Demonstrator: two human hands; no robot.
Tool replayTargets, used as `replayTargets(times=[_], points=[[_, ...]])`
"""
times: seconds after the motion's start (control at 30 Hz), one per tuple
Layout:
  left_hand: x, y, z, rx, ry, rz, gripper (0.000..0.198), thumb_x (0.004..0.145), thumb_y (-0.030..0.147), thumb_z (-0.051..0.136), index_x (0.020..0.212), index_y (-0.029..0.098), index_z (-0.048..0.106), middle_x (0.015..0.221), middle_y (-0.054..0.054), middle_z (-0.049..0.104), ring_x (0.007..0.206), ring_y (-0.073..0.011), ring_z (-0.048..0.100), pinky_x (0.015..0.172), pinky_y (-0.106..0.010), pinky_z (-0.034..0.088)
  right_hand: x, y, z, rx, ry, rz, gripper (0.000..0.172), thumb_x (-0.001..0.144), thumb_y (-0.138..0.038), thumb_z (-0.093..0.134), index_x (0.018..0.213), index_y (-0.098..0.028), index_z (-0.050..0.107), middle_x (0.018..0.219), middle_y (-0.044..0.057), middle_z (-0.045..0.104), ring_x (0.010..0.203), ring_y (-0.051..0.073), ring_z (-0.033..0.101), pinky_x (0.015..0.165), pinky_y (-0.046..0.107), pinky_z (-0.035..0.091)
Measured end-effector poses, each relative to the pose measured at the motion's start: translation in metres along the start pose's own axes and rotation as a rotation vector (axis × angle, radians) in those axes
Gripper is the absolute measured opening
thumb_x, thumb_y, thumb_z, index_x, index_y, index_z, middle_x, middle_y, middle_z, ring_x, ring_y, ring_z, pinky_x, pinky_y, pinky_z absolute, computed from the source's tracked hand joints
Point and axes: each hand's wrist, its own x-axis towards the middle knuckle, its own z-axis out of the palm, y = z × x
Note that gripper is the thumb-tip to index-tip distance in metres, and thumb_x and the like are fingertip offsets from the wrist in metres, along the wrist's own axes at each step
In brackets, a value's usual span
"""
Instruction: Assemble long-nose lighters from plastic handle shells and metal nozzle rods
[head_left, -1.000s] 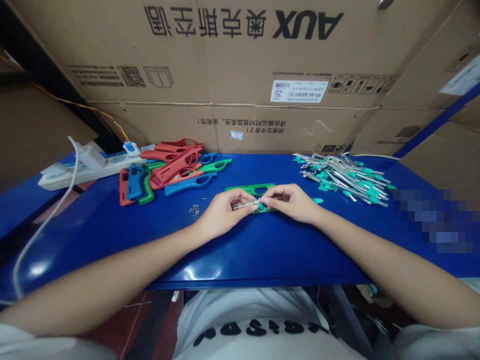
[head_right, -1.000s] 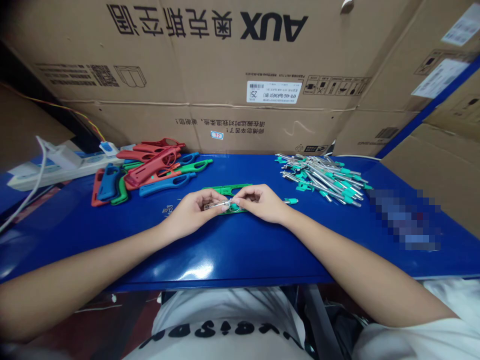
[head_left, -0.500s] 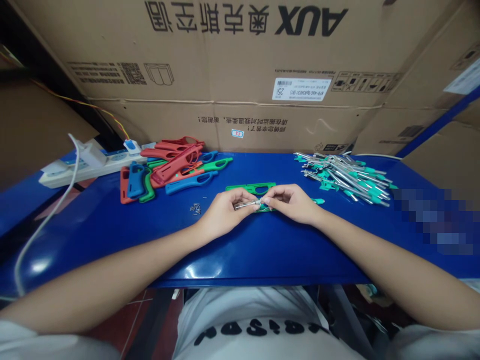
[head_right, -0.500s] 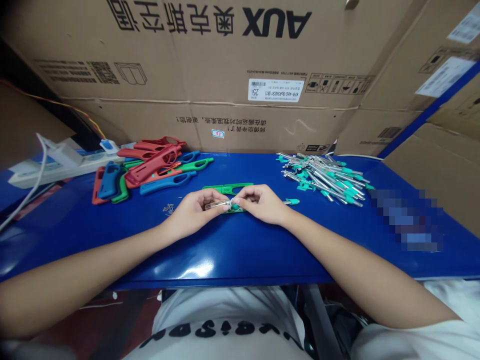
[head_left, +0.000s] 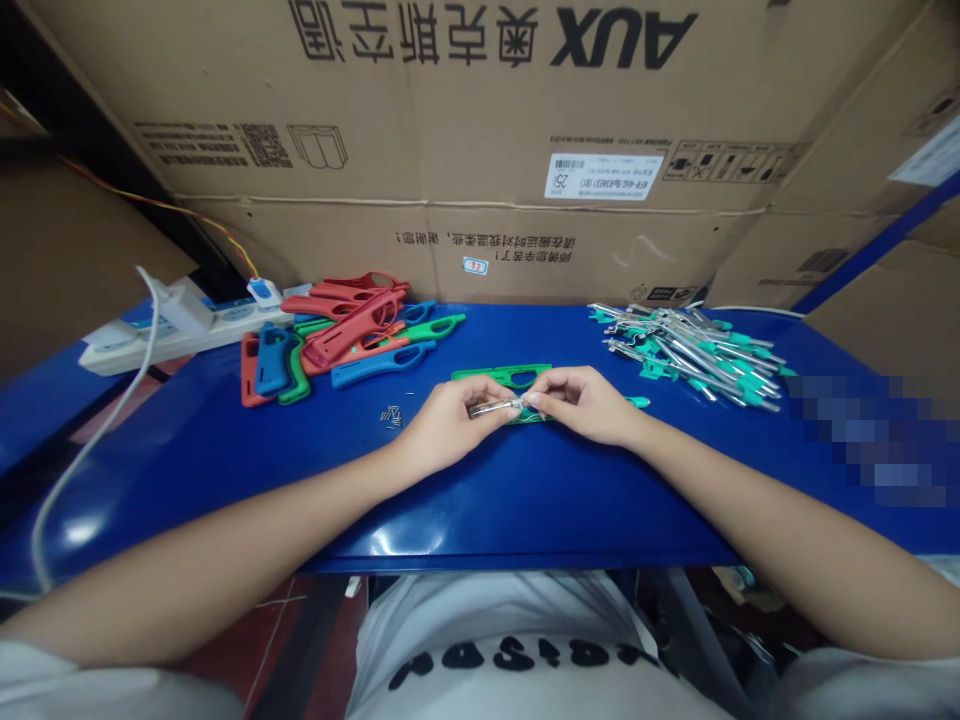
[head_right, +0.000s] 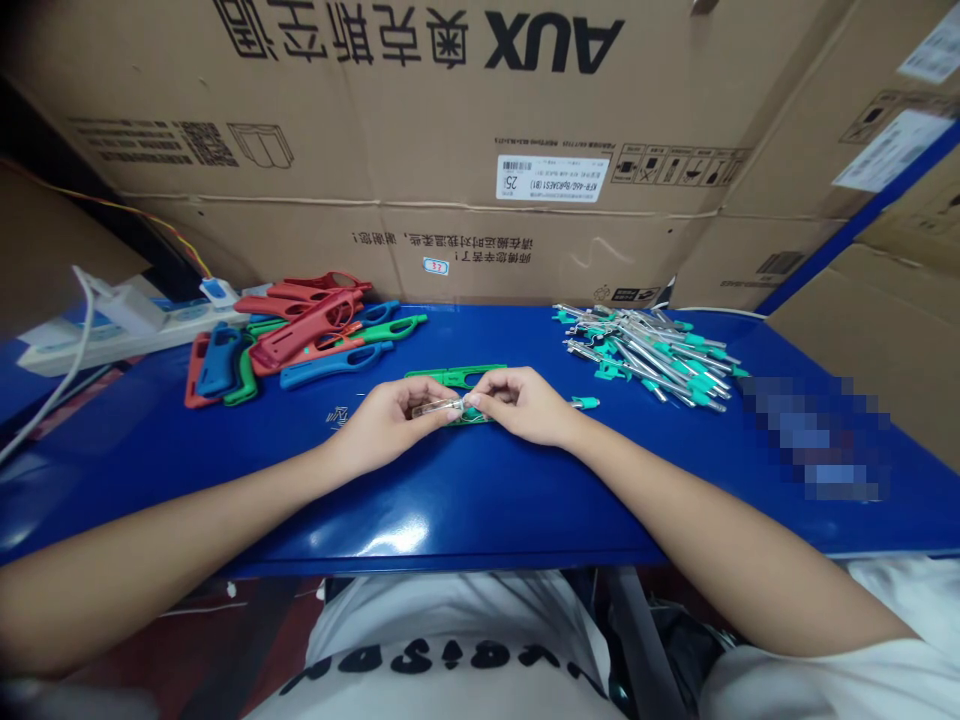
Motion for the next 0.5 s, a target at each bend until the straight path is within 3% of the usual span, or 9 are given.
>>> replayTargets(times=[0.1,0.3,0.5], points=[[0.0011,-0.0004,-0.0031,0.037,-0.015,0.006,0.032,0.083,0.042,0.074,0.1,0.015,0.074,0.096,-0.008,0.077,0.083,-0.0198,0.07,0.076,-0.03,0.054,0.0019,-0.0001,-0.0046,0.037,0.0,0.005,0.045,0.073,-0.058,0.078,0.077,-0.015,0.067,0.066,0.0,0.063,0.055,0.009,0.047,0.053,0.024,0.036],[0.0031,0.0001,-0.0061,0.085,-0.022,-0.027,0.037,0.085,0.046,0.07,0.104,0.014,0.077,0.076,-0.004,0.073,0.059,-0.0136,0.056,0.054,-0.024,0.042,0.0019,0.0004,-0.0089,0.126,0.001,0.048,0.045,0.075,-0.059,0.078,0.08,-0.017,0.062,0.047,-0.009,0.046,0.04,0.005,0.032,0.042,0.023,0.02],[0.0018,0.0011,-0.0028,0.062,-0.011,-0.019,0.036,0.084,0.044,0.071,0.1,0.013,0.078,0.081,-0.006,0.074,0.063,-0.0144,0.057,0.057,-0.025,0.042,0.0012,0.0017,-0.0058,0.138,0.033,0.037,0.044,0.072,-0.056,0.08,0.076,-0.016,0.064,0.052,-0.007,0.049,0.045,0.005,0.034,0.045,0.023,0.024]])
